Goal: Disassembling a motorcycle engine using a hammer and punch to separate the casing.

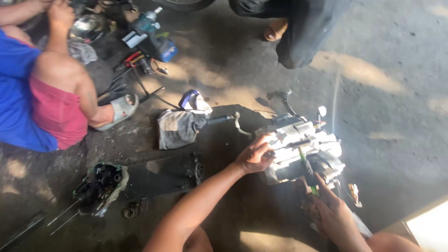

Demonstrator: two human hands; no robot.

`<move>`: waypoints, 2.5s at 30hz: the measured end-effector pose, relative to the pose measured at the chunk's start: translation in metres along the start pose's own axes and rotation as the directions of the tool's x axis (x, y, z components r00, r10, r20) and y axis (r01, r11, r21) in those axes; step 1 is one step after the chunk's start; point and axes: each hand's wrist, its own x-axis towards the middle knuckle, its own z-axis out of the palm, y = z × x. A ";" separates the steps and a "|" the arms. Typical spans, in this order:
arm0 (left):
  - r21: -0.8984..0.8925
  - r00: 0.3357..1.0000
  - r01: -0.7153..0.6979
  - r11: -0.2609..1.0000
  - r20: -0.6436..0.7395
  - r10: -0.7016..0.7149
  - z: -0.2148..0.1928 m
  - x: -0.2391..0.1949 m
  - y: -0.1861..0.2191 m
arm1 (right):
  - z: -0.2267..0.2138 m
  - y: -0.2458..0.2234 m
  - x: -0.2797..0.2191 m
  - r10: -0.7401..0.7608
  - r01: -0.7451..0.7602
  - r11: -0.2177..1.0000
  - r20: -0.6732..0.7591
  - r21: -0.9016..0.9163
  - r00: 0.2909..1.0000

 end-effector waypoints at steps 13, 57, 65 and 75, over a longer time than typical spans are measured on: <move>-0.060 0.989 0.118 0.991 0.098 -0.112 0.007 -0.013 -0.016 | 0.005 -0.010 -0.015 0.003 -0.003 0.999 0.000 -0.042 1.000; -0.009 0.979 -0.048 0.999 0.196 0.049 -0.023 0.007 0.001 | 0.017 -0.038 -0.033 0.075 -0.085 0.974 -0.054 -0.209 0.996; 0.050 0.967 -0.157 0.986 0.211 0.144 -0.019 0.001 -0.009 | 0.015 -0.039 -0.034 -0.013 -0.005 0.932 -0.047 -0.363 0.999; 0.194 0.954 -0.263 0.945 0.197 0.225 -0.022 0.004 0.006 | 0.015 -0.029 -0.029 0.015 -0.004 0.934 0.027 -0.358 1.000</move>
